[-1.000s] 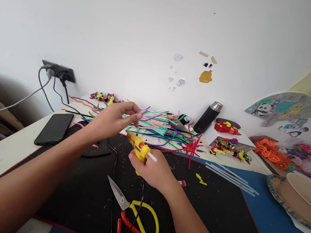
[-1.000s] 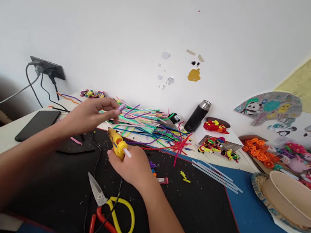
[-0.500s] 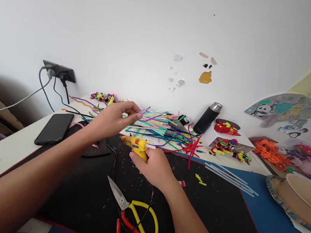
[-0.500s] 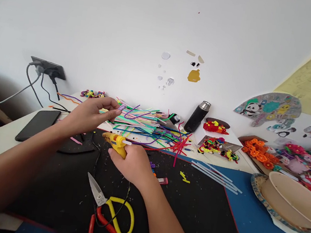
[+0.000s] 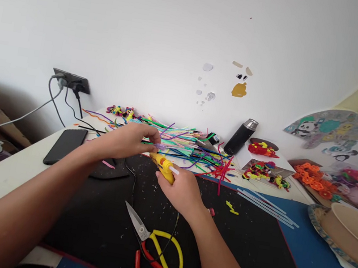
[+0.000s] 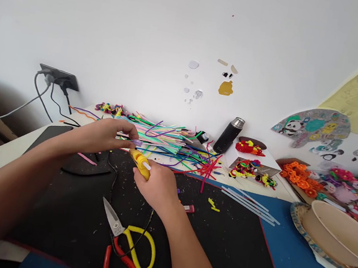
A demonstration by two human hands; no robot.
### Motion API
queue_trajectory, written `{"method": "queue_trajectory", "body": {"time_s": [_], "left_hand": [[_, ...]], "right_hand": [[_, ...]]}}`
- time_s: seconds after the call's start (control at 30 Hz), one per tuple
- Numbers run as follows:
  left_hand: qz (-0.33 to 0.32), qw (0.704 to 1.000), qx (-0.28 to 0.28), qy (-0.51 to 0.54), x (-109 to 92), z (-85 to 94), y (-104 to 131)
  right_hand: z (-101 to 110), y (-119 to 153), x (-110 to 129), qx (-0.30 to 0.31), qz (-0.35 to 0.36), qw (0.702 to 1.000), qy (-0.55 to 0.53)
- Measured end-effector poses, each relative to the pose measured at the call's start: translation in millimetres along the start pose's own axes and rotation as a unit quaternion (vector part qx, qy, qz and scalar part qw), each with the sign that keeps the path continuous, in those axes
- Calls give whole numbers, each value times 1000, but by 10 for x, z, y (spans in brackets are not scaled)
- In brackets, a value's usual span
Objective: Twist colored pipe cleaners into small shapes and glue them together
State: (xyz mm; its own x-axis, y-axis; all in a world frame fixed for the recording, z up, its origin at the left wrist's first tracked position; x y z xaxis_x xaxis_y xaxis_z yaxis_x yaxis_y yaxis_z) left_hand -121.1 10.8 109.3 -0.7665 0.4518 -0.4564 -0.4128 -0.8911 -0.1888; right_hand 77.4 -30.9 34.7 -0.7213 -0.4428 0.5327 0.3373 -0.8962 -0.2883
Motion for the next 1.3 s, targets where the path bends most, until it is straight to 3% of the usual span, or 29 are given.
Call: {"method": "queue_trajectory", "body": {"time_s": [0.97,1.13,1.3], "left_hand": [[-34,999,27,21,25,-126,-31],[-12,999,-1,30,65,-123,-54],[52,994,-54,85,247,-64,-99]], "right_hand": [[-18,9,47,37,14,999,10],[-19,2,25,25,9,1000,9],[-26,2,18,26,3,1000,-3]]}}
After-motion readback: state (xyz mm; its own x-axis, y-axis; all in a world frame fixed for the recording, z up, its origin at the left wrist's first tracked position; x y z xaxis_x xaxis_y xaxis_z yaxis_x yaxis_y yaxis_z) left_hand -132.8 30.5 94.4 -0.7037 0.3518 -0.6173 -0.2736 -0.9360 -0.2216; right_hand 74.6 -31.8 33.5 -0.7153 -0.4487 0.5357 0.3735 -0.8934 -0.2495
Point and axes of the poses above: each hand's wrist, its own y-axis away from the middle knuckle, its own z-axis out of the back of the hand, x = y × z, the point moved 3 cm from there along -y, towards the middle knuckle
